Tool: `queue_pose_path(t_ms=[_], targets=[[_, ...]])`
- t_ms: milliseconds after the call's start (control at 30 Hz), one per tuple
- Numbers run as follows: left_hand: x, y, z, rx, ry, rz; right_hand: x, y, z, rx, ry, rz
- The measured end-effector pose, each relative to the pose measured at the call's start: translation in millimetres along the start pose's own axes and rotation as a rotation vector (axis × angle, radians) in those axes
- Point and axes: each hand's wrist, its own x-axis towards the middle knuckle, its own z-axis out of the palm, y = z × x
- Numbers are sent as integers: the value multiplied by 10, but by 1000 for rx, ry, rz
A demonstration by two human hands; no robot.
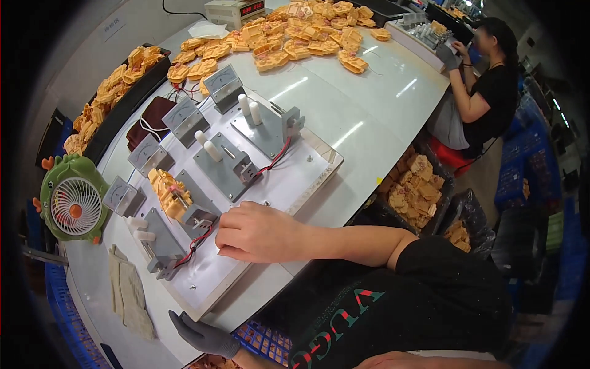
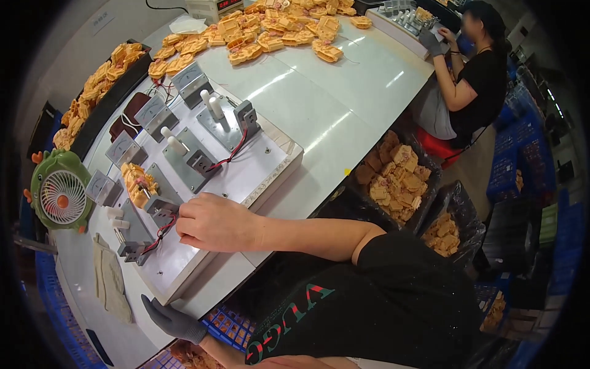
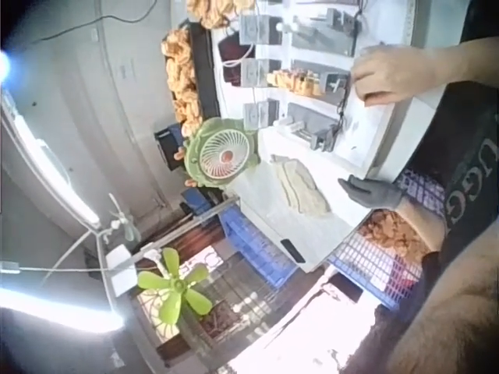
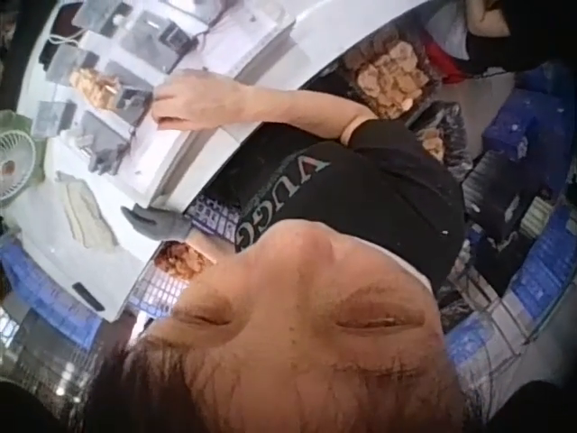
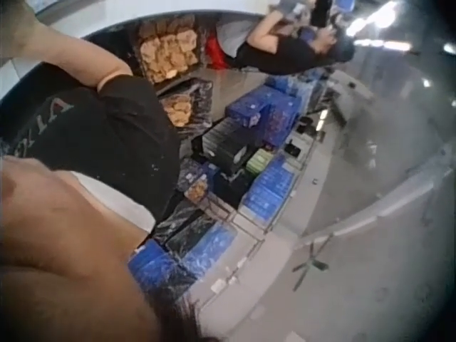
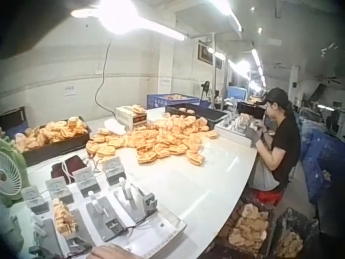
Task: The person assembles small plastic components using an assembly jig, then places the finished parts into a blue plastic crate.
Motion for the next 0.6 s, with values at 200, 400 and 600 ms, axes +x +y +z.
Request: queue_pose_path(t_ms=[200, 400, 600], targets=[[3, -15, -11, -12, 0, -11, 5, -4, 7, -31, 22, -29], [-2, -18, -28, 3, 7, -20, 10, -11, 18, -27, 26, -35], [-1, -36, -5, 28, 10, 5, 6, -11, -4, -34, 31, -36]])
